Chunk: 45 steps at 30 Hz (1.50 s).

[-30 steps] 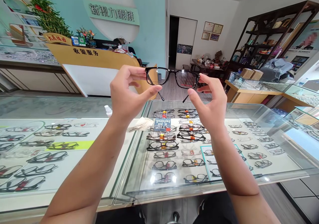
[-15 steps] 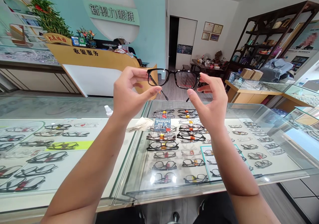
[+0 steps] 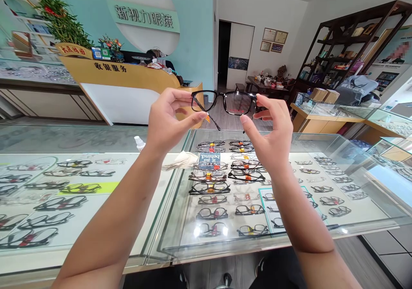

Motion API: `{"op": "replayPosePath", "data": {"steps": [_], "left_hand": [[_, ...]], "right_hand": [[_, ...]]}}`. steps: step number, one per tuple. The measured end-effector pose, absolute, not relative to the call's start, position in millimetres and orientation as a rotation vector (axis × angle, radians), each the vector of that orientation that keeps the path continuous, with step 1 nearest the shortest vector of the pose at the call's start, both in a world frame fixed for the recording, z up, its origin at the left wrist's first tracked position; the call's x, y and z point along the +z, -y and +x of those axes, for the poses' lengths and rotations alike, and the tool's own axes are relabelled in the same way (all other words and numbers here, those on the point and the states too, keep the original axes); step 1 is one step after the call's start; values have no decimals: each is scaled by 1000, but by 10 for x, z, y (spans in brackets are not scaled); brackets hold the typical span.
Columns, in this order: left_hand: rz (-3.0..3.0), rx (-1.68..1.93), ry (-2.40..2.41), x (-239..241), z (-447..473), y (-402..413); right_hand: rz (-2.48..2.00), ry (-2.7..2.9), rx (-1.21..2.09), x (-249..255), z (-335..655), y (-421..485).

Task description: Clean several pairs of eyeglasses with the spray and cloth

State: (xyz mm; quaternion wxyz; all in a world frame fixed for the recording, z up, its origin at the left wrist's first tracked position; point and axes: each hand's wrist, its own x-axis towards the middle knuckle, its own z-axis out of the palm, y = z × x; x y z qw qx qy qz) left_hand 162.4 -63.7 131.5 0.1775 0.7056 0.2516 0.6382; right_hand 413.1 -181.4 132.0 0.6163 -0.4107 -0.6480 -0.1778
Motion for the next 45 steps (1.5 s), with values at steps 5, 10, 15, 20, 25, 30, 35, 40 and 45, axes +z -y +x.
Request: {"op": "replayPosePath", "data": {"steps": [5, 10, 15, 20, 25, 30, 35, 40, 45], "left_hand": [[2062, 1842, -772, 1317, 1621, 683], [2099, 1887, -826, 1336, 1644, 775], [2133, 1984, -860, 1347, 1695, 900], [2147, 2055, -904, 1336, 1771, 1007], [2145, 2066, -957, 1327, 1834, 1086], [2157, 2088, -969, 1316, 1862, 1118], [2171, 2110, -988, 1315, 1872, 1135], [2168, 2104, -990, 1320, 1875, 1148], [2189, 2123, -1010, 1319, 1877, 1155]], "right_hand": [[-1007, 1491, -379, 1329, 4121, 1826], [-1011, 1493, -391, 1306, 4132, 1806], [-1021, 1485, -373, 1280, 4140, 1776], [-1029, 1469, -405, 1255, 4158, 1734], [-1054, 1467, -423, 1238, 4184, 1706], [-1056, 1470, -428, 1227, 4207, 1683], [-1068, 1463, -416, 1226, 4212, 1672], [-1083, 1461, -382, 1228, 4197, 1674], [-1116, 1470, -353, 1220, 4201, 1670]]}}
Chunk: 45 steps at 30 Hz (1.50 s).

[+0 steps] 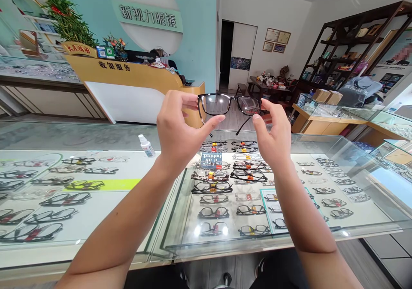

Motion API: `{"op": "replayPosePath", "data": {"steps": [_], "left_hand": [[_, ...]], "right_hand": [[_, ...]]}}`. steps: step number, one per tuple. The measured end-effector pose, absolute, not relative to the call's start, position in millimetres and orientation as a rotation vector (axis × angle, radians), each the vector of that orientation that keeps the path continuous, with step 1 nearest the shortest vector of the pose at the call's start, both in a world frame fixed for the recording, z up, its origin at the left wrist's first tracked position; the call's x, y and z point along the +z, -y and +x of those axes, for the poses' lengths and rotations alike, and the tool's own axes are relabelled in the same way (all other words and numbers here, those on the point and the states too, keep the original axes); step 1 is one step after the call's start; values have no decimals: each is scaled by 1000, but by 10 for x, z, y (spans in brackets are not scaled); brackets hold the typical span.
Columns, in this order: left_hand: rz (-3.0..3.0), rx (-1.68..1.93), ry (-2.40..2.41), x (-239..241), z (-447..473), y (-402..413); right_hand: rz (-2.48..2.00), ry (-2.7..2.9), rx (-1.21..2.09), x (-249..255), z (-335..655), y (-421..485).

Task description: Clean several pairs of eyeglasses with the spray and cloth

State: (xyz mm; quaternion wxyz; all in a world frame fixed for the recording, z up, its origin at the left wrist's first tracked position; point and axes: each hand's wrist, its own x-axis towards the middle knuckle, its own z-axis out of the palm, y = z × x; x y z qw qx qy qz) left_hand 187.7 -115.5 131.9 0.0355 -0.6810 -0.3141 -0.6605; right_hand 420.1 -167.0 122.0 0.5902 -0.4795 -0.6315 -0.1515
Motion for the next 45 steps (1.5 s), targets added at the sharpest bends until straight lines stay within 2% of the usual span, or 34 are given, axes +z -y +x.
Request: {"op": "replayPosePath", "data": {"steps": [30, 37, 45], "left_hand": [[-2030, -1932, 909, 1296, 1848, 1115], [-2128, -2056, 822, 1293, 1776, 967], [-2213, -2213, 691, 1192, 1773, 756]], "right_hand": [[-1223, 1491, -196, 1215, 4175, 1663], [-1007, 1515, -278, 1178, 4215, 1633], [-896, 1517, -161, 1193, 4153, 1696]]}}
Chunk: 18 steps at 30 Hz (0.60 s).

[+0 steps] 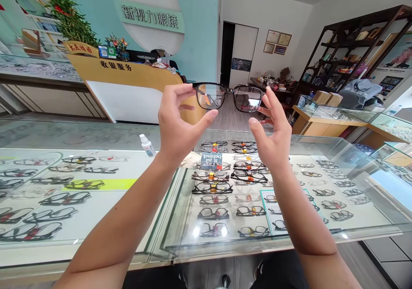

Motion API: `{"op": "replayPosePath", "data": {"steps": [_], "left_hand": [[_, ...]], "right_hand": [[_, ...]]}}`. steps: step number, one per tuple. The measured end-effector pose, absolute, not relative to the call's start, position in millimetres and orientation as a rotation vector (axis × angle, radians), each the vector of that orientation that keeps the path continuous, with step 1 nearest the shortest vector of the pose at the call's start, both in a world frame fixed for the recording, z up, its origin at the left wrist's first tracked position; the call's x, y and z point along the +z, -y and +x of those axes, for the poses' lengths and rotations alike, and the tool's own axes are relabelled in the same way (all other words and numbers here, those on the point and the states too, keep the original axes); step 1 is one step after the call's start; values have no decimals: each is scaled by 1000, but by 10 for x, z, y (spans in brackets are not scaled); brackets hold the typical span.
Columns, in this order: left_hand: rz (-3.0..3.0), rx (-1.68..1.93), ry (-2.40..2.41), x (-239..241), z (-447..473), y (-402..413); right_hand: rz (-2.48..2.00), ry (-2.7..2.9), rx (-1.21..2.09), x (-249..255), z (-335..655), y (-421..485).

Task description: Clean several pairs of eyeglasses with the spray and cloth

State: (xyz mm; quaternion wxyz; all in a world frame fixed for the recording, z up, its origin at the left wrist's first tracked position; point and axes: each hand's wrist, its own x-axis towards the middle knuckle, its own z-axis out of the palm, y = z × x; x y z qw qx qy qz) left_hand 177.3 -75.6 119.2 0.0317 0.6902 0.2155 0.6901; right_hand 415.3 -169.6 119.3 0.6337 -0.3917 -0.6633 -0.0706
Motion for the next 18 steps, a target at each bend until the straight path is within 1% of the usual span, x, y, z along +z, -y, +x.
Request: {"op": "replayPosePath", "data": {"steps": [5, 10, 18], "left_hand": [[2099, 2176, -549, 1119, 1828, 664], [2098, 2189, -551, 1089, 1840, 622], [2053, 2285, -694, 1096, 1899, 694]], "right_hand": [[-836, 1519, -192, 1183, 4111, 1699], [-836, 1539, -236, 1168, 4080, 1692], [-816, 1499, -78, 1120, 4006, 1670]]}}
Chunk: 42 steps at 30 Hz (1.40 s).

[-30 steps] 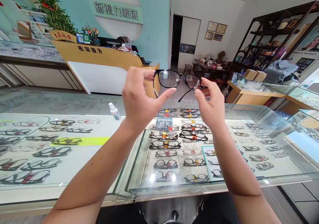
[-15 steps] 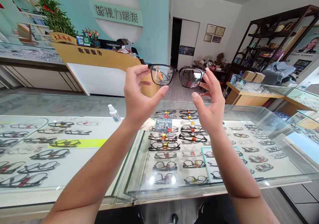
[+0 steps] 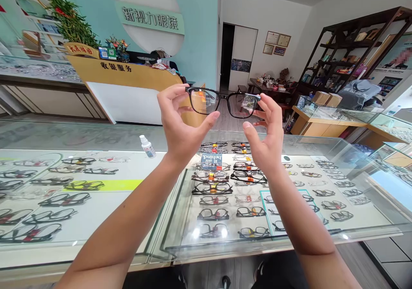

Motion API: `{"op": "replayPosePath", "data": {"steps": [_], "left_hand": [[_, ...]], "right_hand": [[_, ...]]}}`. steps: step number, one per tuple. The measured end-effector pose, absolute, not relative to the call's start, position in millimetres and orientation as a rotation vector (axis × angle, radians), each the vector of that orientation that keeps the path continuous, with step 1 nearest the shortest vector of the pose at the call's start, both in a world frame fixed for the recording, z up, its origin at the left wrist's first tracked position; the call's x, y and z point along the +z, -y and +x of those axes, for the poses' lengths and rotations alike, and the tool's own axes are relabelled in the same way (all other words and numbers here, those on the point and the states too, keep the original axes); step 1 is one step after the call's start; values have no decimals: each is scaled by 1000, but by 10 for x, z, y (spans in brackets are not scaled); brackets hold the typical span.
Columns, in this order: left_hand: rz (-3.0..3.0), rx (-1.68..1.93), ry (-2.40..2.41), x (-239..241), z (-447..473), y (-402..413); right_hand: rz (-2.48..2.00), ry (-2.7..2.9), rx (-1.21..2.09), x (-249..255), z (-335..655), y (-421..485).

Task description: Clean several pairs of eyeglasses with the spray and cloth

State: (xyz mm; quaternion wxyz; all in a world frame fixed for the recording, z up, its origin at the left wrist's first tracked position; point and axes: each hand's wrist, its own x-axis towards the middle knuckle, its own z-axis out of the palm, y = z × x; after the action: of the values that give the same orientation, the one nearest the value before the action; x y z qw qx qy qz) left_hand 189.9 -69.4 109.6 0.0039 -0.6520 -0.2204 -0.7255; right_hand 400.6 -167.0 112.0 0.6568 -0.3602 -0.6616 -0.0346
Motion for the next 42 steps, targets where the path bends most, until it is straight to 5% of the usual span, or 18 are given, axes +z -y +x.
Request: {"op": "replayPosePath", "data": {"steps": [10, 24, 42], "left_hand": [[-1901, -2087, 756, 1145, 1929, 965], [-2170, -2294, 641, 1085, 1967, 743], [-2041, -2204, 688, 1101, 1992, 948]], "right_hand": [[-783, 1277, 343, 1114, 4046, 1519], [-788, 1222, -78, 1164, 3933, 1660], [-759, 1176, -16, 1188, 3958, 1666]]}}
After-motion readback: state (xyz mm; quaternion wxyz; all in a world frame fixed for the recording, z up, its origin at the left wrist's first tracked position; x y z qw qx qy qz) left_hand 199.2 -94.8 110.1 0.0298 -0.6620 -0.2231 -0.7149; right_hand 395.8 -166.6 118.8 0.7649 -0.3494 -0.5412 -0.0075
